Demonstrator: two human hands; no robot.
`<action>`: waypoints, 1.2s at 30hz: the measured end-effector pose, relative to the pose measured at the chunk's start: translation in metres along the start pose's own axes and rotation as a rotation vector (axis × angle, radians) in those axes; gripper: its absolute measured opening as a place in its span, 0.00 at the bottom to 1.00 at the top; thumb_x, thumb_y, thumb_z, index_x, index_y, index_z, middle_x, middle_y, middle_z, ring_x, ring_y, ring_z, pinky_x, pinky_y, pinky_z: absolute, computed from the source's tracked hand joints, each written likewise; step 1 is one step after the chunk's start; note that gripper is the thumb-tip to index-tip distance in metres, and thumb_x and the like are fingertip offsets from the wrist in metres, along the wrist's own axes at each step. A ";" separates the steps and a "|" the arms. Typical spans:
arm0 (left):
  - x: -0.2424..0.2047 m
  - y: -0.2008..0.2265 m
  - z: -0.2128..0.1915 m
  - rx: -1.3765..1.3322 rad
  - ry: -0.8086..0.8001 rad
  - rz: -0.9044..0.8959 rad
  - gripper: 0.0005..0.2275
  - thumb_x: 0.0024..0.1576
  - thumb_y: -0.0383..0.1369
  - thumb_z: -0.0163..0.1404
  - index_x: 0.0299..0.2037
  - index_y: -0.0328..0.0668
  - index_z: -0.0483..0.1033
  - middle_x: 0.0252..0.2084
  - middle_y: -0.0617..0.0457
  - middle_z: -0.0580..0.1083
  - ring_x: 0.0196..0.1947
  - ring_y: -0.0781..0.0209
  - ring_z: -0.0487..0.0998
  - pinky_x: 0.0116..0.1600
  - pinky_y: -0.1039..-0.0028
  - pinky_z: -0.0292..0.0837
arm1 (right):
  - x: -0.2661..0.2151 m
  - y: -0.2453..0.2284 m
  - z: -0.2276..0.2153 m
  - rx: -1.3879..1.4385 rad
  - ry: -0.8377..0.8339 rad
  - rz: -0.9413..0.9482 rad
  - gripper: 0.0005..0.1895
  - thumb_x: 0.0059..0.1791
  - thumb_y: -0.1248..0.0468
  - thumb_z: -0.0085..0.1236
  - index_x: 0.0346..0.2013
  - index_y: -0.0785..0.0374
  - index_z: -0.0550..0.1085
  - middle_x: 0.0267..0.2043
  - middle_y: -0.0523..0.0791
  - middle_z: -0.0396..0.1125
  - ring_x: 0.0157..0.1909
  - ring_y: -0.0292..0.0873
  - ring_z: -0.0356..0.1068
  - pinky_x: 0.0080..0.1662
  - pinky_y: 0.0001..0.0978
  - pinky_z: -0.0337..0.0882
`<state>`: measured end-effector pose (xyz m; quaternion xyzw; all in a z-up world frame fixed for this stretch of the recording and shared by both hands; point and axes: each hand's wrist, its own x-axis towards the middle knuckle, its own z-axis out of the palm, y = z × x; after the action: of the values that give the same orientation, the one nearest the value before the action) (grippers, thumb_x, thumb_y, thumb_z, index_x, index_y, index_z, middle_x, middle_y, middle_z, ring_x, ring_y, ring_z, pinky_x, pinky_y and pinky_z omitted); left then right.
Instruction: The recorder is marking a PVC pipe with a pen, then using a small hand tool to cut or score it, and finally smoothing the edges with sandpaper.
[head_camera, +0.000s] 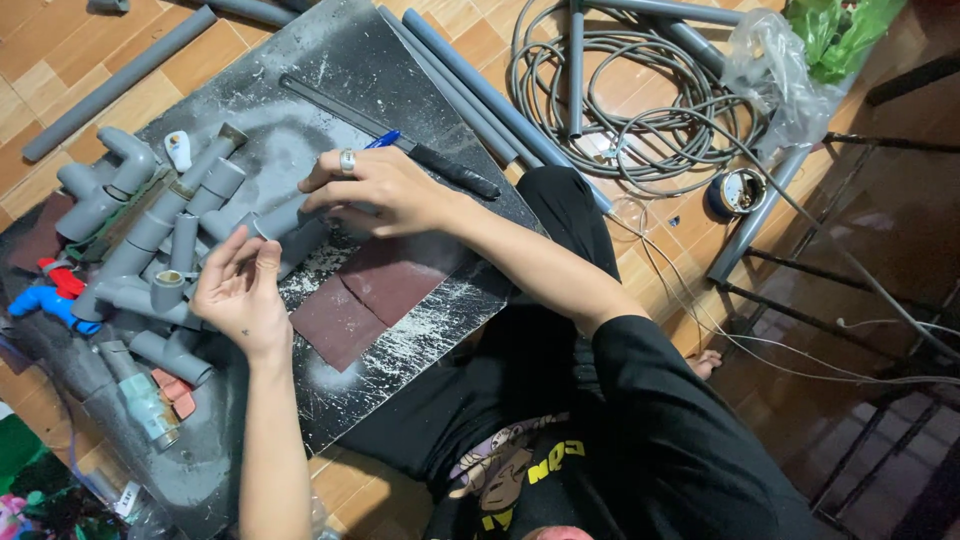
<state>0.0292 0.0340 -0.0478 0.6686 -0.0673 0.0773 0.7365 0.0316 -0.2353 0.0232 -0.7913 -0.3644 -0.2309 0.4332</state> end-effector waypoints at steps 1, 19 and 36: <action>0.000 -0.001 0.000 0.001 -0.001 -0.001 0.15 0.59 0.18 0.64 0.55 0.25 0.76 0.43 0.49 0.79 0.41 0.69 0.78 0.50 0.80 0.76 | -0.001 0.001 0.001 0.000 0.001 0.001 0.19 0.46 0.71 0.63 0.51 0.55 0.75 0.52 0.43 0.70 0.50 0.47 0.74 0.45 0.36 0.74; -0.004 0.008 0.005 0.129 -0.055 0.061 0.12 0.60 0.18 0.64 0.52 0.28 0.78 0.45 0.46 0.80 0.44 0.65 0.81 0.54 0.76 0.78 | -0.004 0.005 0.016 -0.235 0.048 0.028 0.26 0.41 0.71 0.63 0.54 0.54 0.75 0.43 0.42 0.64 0.42 0.44 0.71 0.38 0.37 0.71; -0.005 0.009 0.010 0.061 -0.068 0.031 0.10 0.60 0.19 0.62 0.50 0.29 0.77 0.44 0.46 0.80 0.42 0.66 0.81 0.51 0.77 0.79 | -0.006 0.007 0.016 -0.290 -0.054 0.022 0.26 0.48 0.59 0.67 0.58 0.57 0.69 0.49 0.46 0.62 0.51 0.50 0.62 0.50 0.41 0.63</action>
<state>0.0228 0.0245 -0.0394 0.6920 -0.1001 0.0681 0.7116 0.0343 -0.2262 0.0076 -0.8555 -0.3299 -0.2550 0.3069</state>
